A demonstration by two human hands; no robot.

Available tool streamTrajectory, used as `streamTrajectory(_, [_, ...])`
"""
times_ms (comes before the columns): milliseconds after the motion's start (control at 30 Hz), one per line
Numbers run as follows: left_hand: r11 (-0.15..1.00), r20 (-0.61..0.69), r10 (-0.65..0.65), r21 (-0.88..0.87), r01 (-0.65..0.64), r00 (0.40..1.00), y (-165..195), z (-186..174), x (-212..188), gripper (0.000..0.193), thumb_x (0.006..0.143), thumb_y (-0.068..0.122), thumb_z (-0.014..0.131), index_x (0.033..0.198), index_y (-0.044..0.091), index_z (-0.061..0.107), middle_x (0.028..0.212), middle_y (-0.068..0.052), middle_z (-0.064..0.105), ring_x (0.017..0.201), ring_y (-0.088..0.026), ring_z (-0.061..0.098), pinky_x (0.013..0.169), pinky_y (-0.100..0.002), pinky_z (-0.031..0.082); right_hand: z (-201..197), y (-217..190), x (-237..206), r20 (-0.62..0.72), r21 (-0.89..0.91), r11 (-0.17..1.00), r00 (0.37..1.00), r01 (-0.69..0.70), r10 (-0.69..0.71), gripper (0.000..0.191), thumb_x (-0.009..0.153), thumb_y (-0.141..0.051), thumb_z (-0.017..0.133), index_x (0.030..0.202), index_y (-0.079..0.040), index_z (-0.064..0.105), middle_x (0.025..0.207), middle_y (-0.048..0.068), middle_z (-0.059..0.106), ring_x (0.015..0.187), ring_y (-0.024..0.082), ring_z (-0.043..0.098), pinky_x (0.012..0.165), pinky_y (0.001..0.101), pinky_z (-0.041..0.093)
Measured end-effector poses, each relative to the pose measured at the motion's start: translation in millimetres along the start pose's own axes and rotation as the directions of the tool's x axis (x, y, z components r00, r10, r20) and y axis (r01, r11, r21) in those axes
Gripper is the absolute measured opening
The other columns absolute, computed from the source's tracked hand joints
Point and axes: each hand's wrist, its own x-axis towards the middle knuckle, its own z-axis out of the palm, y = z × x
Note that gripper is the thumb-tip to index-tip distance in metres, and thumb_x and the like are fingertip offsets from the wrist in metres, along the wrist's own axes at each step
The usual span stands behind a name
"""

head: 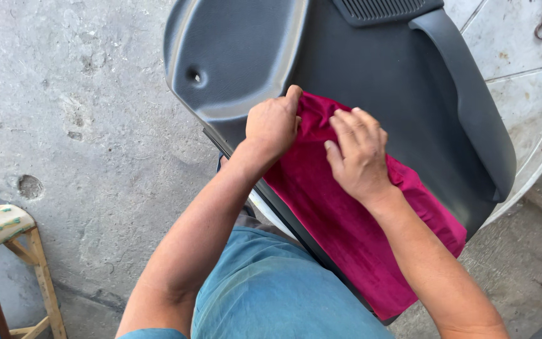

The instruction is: The person stretches a magenta fabric over a dark plastic panel resting on a round table, pulling the fabric edges and tucking them around the panel to fit it as a cover, smoothing and repositioning the fabric as they work around the panel.

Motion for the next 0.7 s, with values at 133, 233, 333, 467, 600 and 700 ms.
streamTrajectory(133, [0.984, -0.131, 0.179, 0.028, -0.177, 0.975, -10.6, -0.1, 2.0, 0.021, 0.087, 0.010, 0.069, 0.106, 0.011, 0.061, 0.091, -0.010, 0.075, 0.088, -0.034, 0.071, 0.074, -0.048, 0.055, 3.5, -20.4, -17.0, 0.091, -0.045, 0.992, 0.989, 0.119, -0.115, 0.045, 0.090, -0.019, 0.072, 0.132, -0.004, 0.067, 0.141, 0.009, 0.062, 0.135, 0.032, 0.050, 0.106, 0.0480, 0.038])
streamTrajectory(233, [0.985, -0.103, 0.171, 0.041, -0.167, 0.980, -14.2, -0.1, -2.6, 0.011, 0.090, 0.009, 0.068, 0.100, 0.011, 0.063, 0.089, -0.008, 0.074, 0.086, -0.031, 0.070, 0.074, -0.046, 0.055, 8.5, -30.9, -24.5, 0.136, -0.076, 0.990, 0.985, 0.120, -0.109, 0.050, 0.091, -0.024, 0.071, 0.136, -0.004, 0.064, 0.146, 0.011, 0.060, 0.135, 0.032, 0.050, 0.106, 0.0462, 0.036])
streamTrajectory(333, [0.979, -0.107, 0.200, 0.070, -0.193, 0.974, -13.0, 0.3, -3.6, 0.012, 0.087, 0.009, 0.069, 0.098, 0.011, 0.064, 0.088, -0.006, 0.074, 0.084, -0.030, 0.068, 0.074, -0.044, 0.055, 13.0, -36.0, -24.4, 0.167, -0.114, 0.987, 0.982, 0.112, -0.092, 0.055, 0.092, -0.029, 0.070, 0.140, -0.003, 0.062, 0.149, 0.013, 0.057, 0.136, 0.031, 0.048, 0.107, 0.0461, 0.035])
streamTrajectory(467, [0.965, -0.111, 0.251, 0.112, -0.239, 0.962, -13.3, -2.7, -0.8, 0.011, 0.088, 0.016, 0.071, 0.096, 0.012, 0.065, 0.086, -0.003, 0.074, 0.081, -0.027, 0.064, 0.072, -0.042, 0.052, 18.2, -42.2, -18.2, 0.209, -0.216, 0.967, 0.974, 0.138, -0.092, 0.059, 0.093, -0.036, 0.067, 0.142, -0.003, 0.060, 0.150, 0.013, 0.056, 0.139, 0.031, 0.046, 0.108, 0.0468, 0.034])
streamTrajectory(600, [0.964, -0.089, 0.259, 0.089, -0.252, 0.962, -18.0, -8.0, 0.5, 0.010, 0.088, 0.019, 0.072, 0.097, 0.015, 0.068, 0.084, 0.003, 0.074, 0.084, -0.024, 0.060, 0.074, -0.040, 0.046, 24.2, -46.4, -9.8, 0.282, -0.240, 0.960, 0.957, 0.143, -0.073, 0.063, 0.094, -0.045, 0.064, 0.141, -0.003, 0.059, 0.149, 0.014, 0.055, 0.140, 0.032, 0.044, 0.108, 0.0497, 0.032])
streamTrajectory(700, [0.963, -0.070, 0.265, 0.072, -0.260, 0.962, -19.7, -9.3, 2.7, 0.011, 0.086, 0.019, 0.073, 0.097, 0.016, 0.068, 0.086, 0.006, 0.074, 0.089, -0.022, 0.058, 0.077, -0.039, 0.042, 29.1, -46.1, -0.4, 0.323, -0.226, 0.967, 0.945, 0.117, -0.039, 0.070, 0.093, -0.051, 0.064, 0.142, -0.002, 0.056, 0.149, 0.015, 0.054, 0.141, 0.032, 0.043, 0.110, 0.0511, 0.031])
